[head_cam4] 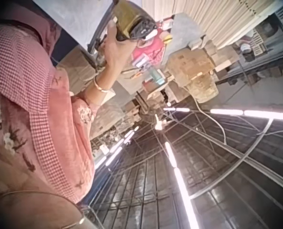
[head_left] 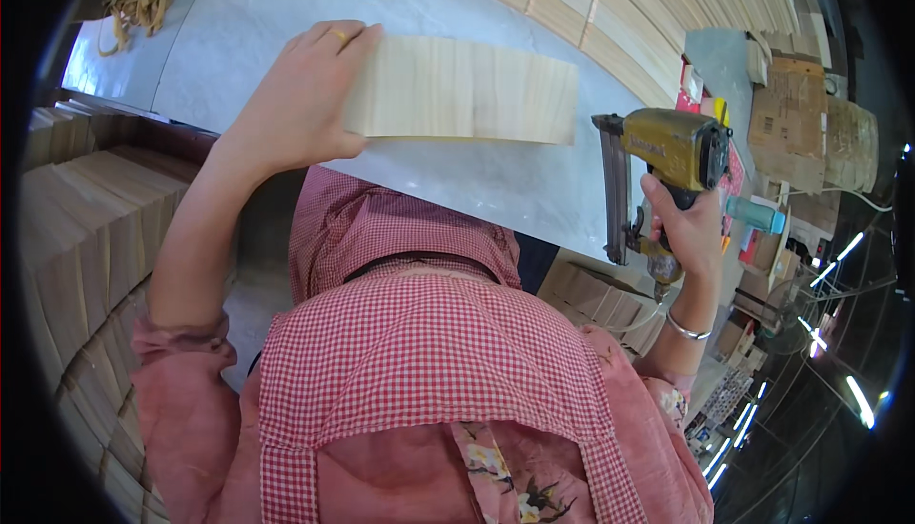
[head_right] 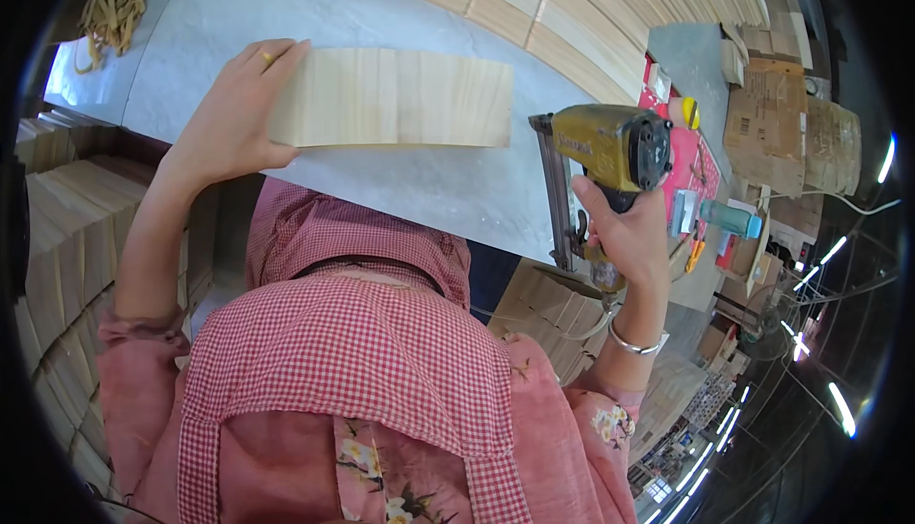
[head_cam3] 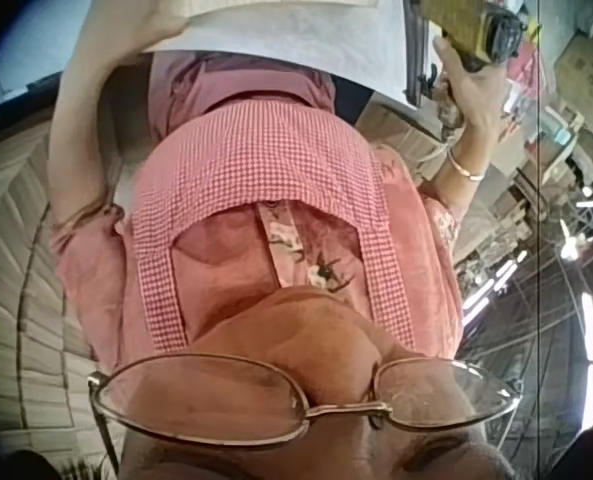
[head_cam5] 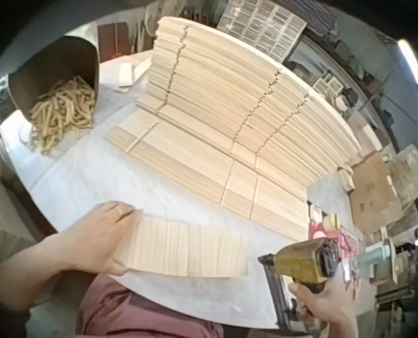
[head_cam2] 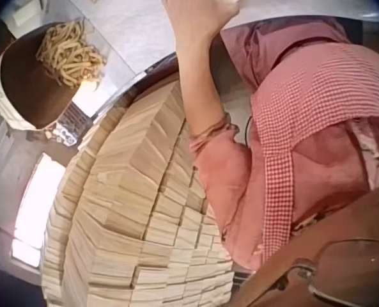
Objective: Assembling wooden frames by applying glue and using a pneumatic nail gun to join slats.
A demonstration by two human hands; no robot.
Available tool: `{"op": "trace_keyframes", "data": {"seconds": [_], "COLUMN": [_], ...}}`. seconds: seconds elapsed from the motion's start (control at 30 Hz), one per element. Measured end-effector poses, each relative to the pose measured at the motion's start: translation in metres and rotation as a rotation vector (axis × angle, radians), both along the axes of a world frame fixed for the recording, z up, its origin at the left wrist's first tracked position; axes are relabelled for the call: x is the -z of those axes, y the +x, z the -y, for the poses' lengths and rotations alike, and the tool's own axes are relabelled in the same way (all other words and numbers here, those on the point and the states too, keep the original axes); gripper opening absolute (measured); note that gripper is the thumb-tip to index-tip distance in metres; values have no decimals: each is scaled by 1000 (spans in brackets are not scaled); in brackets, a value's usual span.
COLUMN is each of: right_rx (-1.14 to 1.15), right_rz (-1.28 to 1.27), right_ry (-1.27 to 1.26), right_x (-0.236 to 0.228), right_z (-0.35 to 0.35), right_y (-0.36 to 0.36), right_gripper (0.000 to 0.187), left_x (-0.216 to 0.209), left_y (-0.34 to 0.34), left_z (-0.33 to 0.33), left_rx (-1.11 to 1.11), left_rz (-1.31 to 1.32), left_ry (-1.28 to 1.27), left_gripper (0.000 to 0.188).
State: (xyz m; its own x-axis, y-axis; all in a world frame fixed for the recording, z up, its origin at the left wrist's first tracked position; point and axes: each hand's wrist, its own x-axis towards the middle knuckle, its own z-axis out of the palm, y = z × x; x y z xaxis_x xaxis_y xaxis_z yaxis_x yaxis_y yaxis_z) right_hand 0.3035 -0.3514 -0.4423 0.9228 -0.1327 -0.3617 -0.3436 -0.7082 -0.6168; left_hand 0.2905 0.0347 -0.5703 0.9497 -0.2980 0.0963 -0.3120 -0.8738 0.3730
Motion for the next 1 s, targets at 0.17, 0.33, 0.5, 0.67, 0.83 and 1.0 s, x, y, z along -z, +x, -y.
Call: {"op": "trace_keyframes", "data": {"seconds": [0.17, 0.33, 0.5, 0.67, 0.83, 1.0], "right_rx": [-20, -62, -76, -82, -41, 50], "right_rz": [7, 5, -38, -16, -36, -49], "right_ry": [60, 53, 26, 65, 73, 67], "right_x": [1, 3, 3, 8, 6, 10], "right_z": [-8, -17, -25, -29, -34, -42], "right_y": [-23, -36, -34, -30, -29, -38], "right_gripper": [25, 25, 25, 25, 25, 25], "left_x": [14, 18, 13, 19, 25, 34], "left_y": [13, 23, 26, 26, 26, 25], "left_z": [51, 75, 80, 80, 81, 80], "left_rx": [-24, -60, -84, -92, -90, -84], "left_rz": [116, 137, 32, 9, 35, 157], "left_ry": [-82, -79, -70, -132, -192, -243], "left_gripper": [84, 83, 88, 89, 88, 83]}}
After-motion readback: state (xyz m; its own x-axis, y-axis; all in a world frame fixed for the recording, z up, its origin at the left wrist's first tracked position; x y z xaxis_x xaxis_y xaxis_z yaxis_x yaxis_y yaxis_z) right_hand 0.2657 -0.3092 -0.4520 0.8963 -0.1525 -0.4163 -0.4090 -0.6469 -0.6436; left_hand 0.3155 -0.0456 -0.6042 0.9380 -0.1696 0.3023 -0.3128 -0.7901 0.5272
